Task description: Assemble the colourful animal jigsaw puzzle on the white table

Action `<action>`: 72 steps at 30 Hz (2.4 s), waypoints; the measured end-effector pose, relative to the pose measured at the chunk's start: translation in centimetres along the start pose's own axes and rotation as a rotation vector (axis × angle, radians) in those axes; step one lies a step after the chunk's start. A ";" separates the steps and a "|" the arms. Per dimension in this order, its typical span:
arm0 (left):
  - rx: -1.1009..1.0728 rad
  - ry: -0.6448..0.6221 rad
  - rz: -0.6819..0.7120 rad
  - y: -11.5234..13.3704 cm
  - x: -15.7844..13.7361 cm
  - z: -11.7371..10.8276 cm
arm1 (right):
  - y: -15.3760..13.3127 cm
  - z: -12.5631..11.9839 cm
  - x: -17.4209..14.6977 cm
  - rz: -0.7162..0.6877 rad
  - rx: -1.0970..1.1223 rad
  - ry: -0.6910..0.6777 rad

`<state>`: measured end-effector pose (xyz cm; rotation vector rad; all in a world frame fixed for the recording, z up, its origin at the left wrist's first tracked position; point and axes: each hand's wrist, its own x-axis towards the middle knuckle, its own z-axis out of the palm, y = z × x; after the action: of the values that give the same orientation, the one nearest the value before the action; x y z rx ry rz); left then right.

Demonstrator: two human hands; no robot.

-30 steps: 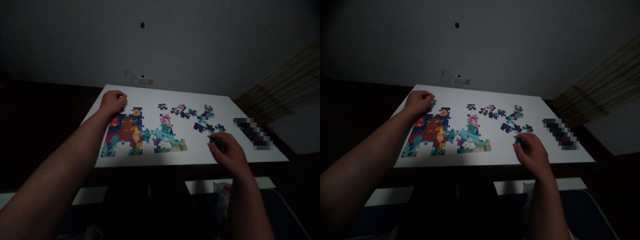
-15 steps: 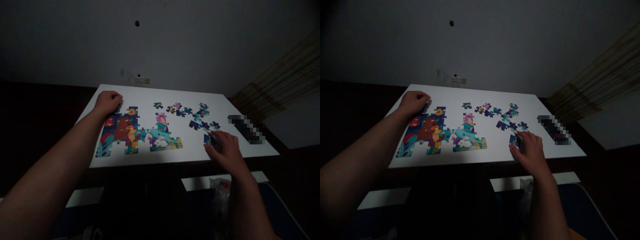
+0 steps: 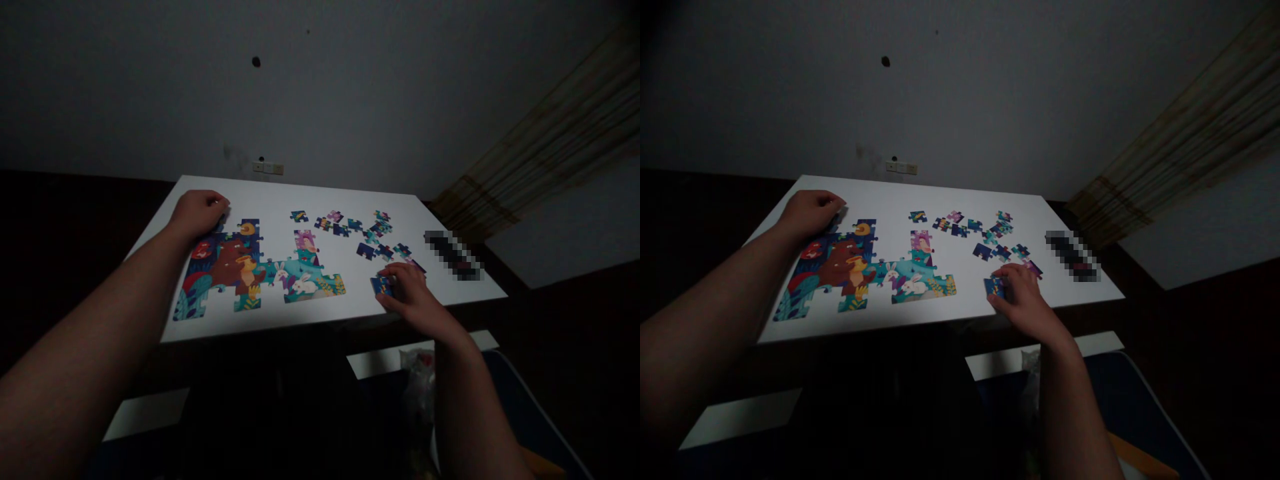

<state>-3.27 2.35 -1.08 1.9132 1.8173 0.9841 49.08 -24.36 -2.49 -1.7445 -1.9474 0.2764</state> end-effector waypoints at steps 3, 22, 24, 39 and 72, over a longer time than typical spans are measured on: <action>0.004 -0.011 -0.019 0.2 -0.1 -0.1 | -2.1 0.1 0.4 0.017 0.116 -0.073; 0.034 -0.061 0.004 -0.2 0.0 0.6 | -8.6 4.9 16.4 -0.146 0.432 -0.243; 0.032 -0.067 0.012 -0.2 -0.1 0.6 | -9.2 5.5 19.6 -0.154 0.439 -0.327; 0.047 -0.088 0.023 -0.4 -0.4 0.6 | -8.7 9.4 23.9 -0.220 0.516 -0.165; 0.023 -0.104 -0.008 0.2 -0.7 -0.1 | -7.7 6.1 23.3 -0.217 0.361 -0.259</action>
<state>-3.18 1.62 -1.05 1.9312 1.7835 0.8487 38.28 -1.81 1.39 -1.3064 -2.0866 0.7553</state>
